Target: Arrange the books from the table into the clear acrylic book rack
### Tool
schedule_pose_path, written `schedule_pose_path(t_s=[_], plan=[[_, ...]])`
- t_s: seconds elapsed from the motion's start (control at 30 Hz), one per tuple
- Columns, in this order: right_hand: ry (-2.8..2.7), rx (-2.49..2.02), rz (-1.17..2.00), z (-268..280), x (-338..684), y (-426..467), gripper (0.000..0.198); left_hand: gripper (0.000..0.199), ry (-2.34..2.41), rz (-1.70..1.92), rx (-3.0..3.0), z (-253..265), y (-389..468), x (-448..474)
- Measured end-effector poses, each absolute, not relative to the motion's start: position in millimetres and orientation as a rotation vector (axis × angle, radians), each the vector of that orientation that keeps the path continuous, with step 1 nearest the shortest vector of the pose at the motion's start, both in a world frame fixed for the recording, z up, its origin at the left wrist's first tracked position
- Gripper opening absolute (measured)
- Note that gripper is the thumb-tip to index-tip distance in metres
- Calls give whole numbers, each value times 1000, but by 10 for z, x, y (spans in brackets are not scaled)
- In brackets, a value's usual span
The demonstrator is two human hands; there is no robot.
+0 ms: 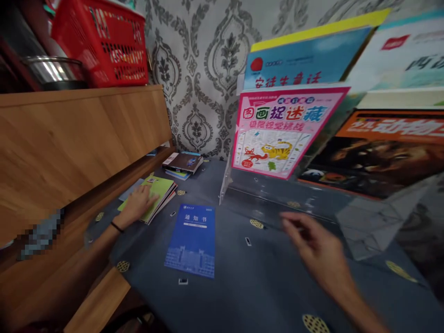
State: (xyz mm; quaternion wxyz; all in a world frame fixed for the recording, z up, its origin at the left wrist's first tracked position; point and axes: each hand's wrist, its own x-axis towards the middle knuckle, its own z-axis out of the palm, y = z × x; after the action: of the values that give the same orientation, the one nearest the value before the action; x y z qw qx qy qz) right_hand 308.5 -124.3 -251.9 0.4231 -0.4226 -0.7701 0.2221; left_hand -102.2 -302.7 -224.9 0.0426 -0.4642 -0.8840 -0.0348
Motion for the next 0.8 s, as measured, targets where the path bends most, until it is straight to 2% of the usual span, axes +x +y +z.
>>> schedule_pose_path(t_s=[0.13, 0.23, 0.37, 0.53, 0.63, 0.8], plan=[[-2160, -821, 982, -2639, 2419, -1669, 29, 52, -3013, -57, -1224, -2247, -3368, -1526], [-2271, -598, 1230, -2716, 1858, -1931, 24, 56, -3055, -156, -1223, -2331, -3517, -1740], [-2163, -441, 1548, -2853, 1080, -2166, 29, 63, -3226, -622, -1095, -2452, -3529, -1925], [-1712, -538, 2069, -3009, 412, -2311, 46, 60, -3348, -1134, -902, -2506, -3491, -2082], [-1539, -538, 2181, -3066, 243, -2356, 47, 54, -3331, -1444, -870, -2491, -3483, -2106], [-1327, -555, 2264, -3177, 142, -2391, 47, 45, -3201, -2236, -599, -2436, -3451, -2132]])
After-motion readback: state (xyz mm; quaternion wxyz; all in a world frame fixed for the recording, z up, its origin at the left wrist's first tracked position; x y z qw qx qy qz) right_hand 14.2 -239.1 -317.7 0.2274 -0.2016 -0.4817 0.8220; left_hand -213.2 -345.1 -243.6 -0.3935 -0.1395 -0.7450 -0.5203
